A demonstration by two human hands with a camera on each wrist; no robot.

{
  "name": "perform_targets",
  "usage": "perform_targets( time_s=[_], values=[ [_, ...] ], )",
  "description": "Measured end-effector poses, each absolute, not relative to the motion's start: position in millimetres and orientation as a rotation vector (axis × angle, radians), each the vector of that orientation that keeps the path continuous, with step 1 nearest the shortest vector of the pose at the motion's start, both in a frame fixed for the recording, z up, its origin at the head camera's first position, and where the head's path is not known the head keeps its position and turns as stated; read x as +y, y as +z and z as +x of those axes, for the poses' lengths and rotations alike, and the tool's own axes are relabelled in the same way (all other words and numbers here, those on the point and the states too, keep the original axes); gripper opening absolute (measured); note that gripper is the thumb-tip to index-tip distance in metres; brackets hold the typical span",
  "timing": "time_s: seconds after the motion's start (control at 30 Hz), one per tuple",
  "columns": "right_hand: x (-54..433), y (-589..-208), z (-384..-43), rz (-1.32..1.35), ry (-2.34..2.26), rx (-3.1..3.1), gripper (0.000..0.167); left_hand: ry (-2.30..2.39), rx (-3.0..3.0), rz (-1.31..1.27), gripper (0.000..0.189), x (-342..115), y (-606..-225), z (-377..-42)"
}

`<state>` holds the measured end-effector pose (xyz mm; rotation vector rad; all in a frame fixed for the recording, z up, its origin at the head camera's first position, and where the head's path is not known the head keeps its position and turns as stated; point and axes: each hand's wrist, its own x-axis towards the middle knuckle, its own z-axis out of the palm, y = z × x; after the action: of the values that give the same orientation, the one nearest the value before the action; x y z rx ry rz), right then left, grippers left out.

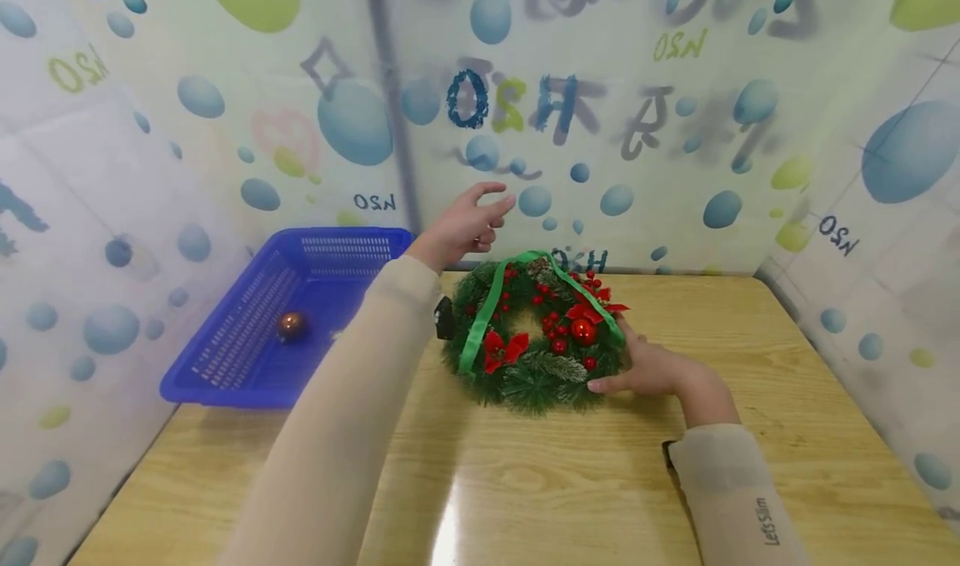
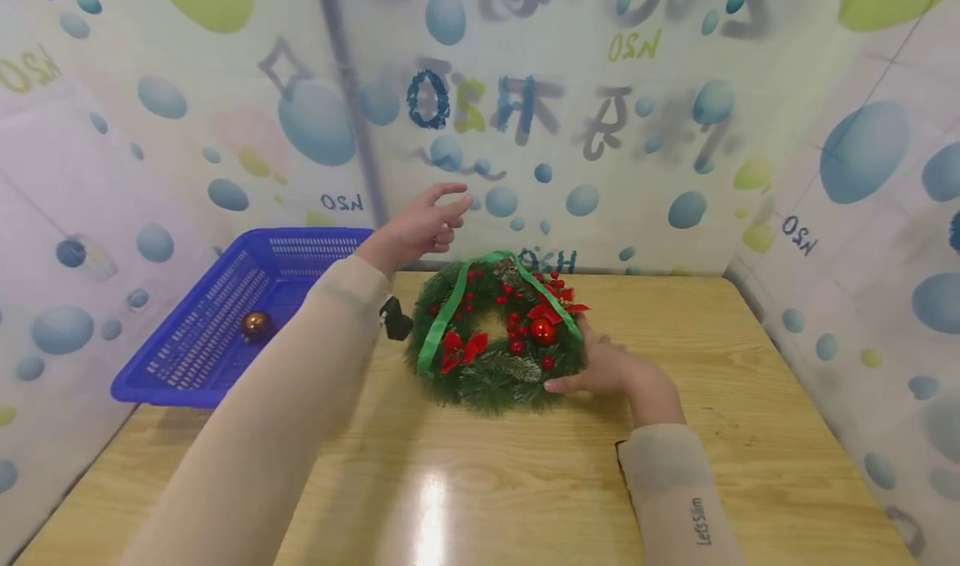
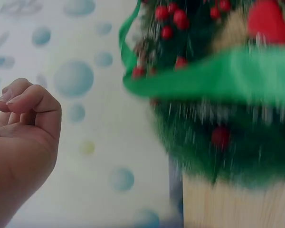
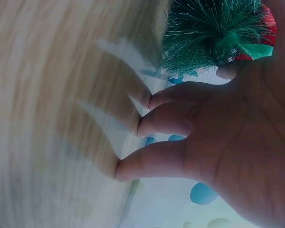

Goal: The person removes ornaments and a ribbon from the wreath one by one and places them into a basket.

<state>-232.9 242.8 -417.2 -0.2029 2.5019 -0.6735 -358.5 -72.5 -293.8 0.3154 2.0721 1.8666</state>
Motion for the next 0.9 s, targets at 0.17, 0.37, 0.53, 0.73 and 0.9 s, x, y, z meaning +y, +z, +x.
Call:
perform_targets(
  time_s=[0.17,0.37,0.53,0.73,0.9],
  values=[
    [245.6,-418.3,-232.6,-0.205,-0.699,2.502,0.147,1.831,2.029,0.36,0.061,-39.4,-300.1,-347.9],
    [248.1,-417.6,-232.2,-0.222,-0.753,2.478,0.145,1.758,2.024,0.333,0.06,-12.3,-326.2,-348.5],
    [245.5,-415.6,-232.6,-0.219,-0.75,2.469,0.146,1.703,2.035,0.357,0.062,6.9,-352.9,-356.3],
    [244.2,-414.9,-232.8,-0.222,-0.759,2.462,0.146,1.652,2.083,0.273,0.052,24.6,-376.6,-362.5],
    [245.2,-416.0,-232.8,-0.201,-0.757,2.471,0.148,1.629,2.079,0.214,0.051,35.0,-385.5,-361.8]
  ],
)
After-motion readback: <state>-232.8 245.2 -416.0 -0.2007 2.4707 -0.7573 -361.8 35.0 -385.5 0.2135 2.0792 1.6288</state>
